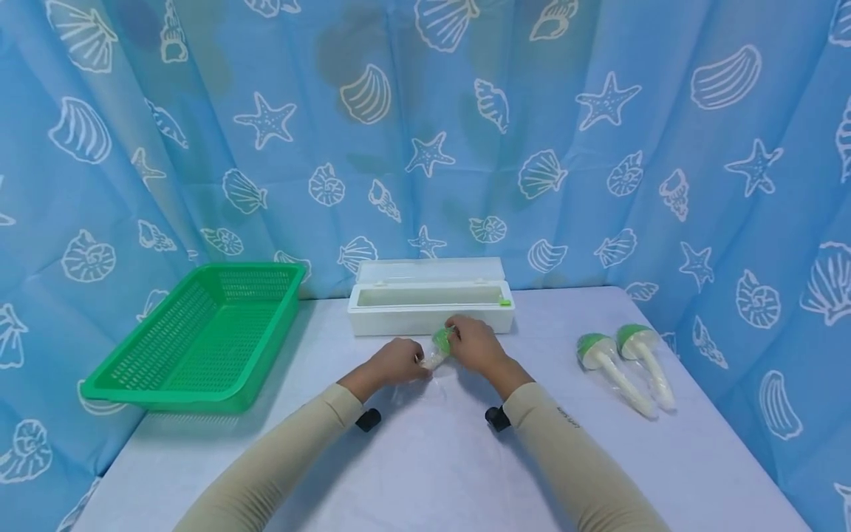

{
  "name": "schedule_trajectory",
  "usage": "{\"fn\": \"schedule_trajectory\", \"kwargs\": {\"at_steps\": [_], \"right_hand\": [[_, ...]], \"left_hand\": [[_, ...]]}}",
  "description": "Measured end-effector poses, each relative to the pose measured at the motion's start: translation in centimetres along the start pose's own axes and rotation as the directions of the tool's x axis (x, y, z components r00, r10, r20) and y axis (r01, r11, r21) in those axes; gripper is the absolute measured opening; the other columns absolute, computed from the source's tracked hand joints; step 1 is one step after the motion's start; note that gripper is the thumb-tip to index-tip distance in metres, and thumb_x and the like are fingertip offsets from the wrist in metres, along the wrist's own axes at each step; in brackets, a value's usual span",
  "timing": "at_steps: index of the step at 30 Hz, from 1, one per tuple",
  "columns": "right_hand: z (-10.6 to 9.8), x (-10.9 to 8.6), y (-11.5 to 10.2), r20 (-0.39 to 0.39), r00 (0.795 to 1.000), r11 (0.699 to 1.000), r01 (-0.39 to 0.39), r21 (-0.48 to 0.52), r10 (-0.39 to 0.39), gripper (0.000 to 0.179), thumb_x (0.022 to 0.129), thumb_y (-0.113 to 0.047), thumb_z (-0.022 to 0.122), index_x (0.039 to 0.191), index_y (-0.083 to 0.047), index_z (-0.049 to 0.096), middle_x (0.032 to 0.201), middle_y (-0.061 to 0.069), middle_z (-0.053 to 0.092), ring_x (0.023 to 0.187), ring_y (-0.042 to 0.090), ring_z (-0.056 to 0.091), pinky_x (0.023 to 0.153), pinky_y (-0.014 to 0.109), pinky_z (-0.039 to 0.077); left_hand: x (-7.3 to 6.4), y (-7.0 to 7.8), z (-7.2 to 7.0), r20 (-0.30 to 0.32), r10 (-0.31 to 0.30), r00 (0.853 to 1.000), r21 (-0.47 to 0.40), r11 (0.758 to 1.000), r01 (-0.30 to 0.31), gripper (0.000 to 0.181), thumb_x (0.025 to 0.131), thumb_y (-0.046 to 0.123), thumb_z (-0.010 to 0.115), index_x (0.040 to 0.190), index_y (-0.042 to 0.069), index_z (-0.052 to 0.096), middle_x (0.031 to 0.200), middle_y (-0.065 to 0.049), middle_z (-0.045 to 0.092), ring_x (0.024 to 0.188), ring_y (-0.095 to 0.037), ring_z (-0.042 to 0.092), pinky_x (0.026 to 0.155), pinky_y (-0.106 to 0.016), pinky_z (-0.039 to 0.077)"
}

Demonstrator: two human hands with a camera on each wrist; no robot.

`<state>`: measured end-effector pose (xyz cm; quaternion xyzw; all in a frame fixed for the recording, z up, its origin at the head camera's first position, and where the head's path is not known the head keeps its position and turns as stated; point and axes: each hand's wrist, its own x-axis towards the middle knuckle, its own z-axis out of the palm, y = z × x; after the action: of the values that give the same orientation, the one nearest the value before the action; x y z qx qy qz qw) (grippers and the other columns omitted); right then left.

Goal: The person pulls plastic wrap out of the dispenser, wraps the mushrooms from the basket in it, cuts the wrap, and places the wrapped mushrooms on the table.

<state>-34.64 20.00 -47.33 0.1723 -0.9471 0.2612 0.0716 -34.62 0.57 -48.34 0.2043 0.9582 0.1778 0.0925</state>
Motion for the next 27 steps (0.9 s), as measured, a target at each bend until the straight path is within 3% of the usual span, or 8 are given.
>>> {"fn": "schedule_trajectory", "kwargs": {"at_steps": [2,7,9,12,14,18,22,27], "right_hand": [[-0.5,-0.3,0.5,0.054,0.996,0.97,-0.075,0.231,0.064,0.031,0.098,-0.011,0.051,0.127,-0.004,0.055,0.103,0.012,0.063,0.088,0.025,0.062,0.075,0.039,0.052],[-1.4,-1.1,2.6,0.18,0.973,0.719,-0.229,0.657,0.146,0.05,0.093,0.009,0.043,0.142,0.002,0.034,0.123,0.023,0.047,0.096,0.031,0.064,0.081,0.038,0.055],[-1.8,-1.2,3.5,0.2,0.968,0.665,-0.248,0.704,0.15,0.052,0.095,0.011,0.039,0.145,0.001,0.029,0.128,0.025,0.044,0.092,0.031,0.067,0.078,0.037,0.056],[-3.1,-1.4,4.7,0.154,0.973,0.674,-0.231,0.701,0.173,0.045,0.1,0.005,0.036,0.144,-0.001,0.034,0.13,0.025,0.048,0.078,0.024,0.068,0.066,0.032,0.057],[-4.2,-1.4,5.2,0.064,0.978,0.709,-0.19,0.679,0.2,0.038,0.102,-0.001,0.04,0.14,0.0,0.042,0.127,0.023,0.053,0.07,0.019,0.064,0.059,0.029,0.053],[-5.7,-1.1,4.3,-0.114,0.978,0.767,-0.063,0.638,0.176,0.029,0.102,-0.009,0.049,0.127,0.005,0.056,0.12,0.023,0.058,0.081,0.024,0.061,0.069,0.03,0.052],[-5.4,-0.8,2.1,-0.121,0.992,0.727,0.055,0.685,0.038,0.033,0.104,-0.017,0.049,0.122,0.007,0.06,0.124,0.024,0.059,0.114,0.035,0.057,0.095,0.035,0.048],[-2.7,-0.2,0.1,-0.174,0.984,0.599,0.115,0.792,0.041,0.041,0.103,-0.029,0.049,0.117,0.006,0.066,0.122,0.017,0.064,0.118,0.025,0.057,0.092,0.025,0.048]], "left_hand": [[-0.1,0.3,0.1,0.005,-0.021,1.0,-0.008,1.0,0.021,0.021,0.083,0.03,0.074,0.085,0.009,0.068,0.068,0.003,0.061,0.062,-0.014,0.057,0.062,-0.029,0.049],[-0.3,0.8,0.4,-0.008,-0.014,1.0,-0.011,1.0,0.014,0.017,0.084,0.027,0.071,0.087,0.01,0.068,0.071,0.003,0.06,0.064,-0.014,0.056,0.065,-0.031,0.049],[-0.5,0.6,0.2,-0.026,0.008,1.0,-0.019,1.0,-0.008,0.017,0.086,0.027,0.07,0.09,0.01,0.068,0.072,0.004,0.06,0.065,-0.013,0.055,0.065,-0.03,0.048],[-1.1,0.2,-0.1,-0.065,0.039,0.997,-0.039,0.998,-0.042,0.021,0.089,0.029,0.068,0.1,0.01,0.069,0.076,0.006,0.061,0.066,-0.011,0.055,0.065,-0.029,0.048],[-1.5,0.0,-0.3,-0.1,0.052,0.994,-0.046,0.997,-0.057,0.024,0.09,0.03,0.068,0.106,0.011,0.069,0.081,0.007,0.061,0.069,-0.009,0.055,0.066,-0.028,0.047],[-2.4,-0.1,-1.1,-0.154,0.073,0.985,-0.06,0.995,-0.083,0.03,0.092,0.033,0.068,0.114,0.013,0.067,0.09,0.007,0.063,0.075,-0.007,0.056,0.068,-0.027,0.048],[-2.6,0.5,-1.6,-0.164,0.108,0.98,-0.099,0.987,-0.126,0.033,0.093,0.033,0.067,0.119,0.014,0.066,0.092,0.008,0.064,0.077,-0.006,0.057,0.068,-0.025,0.049],[-2.6,1.6,-1.7,-0.198,0.157,0.968,-0.145,0.972,-0.187,0.026,0.094,0.031,0.067,0.113,0.014,0.068,0.085,0.009,0.062,0.072,-0.006,0.056,0.063,-0.023,0.048]]}}
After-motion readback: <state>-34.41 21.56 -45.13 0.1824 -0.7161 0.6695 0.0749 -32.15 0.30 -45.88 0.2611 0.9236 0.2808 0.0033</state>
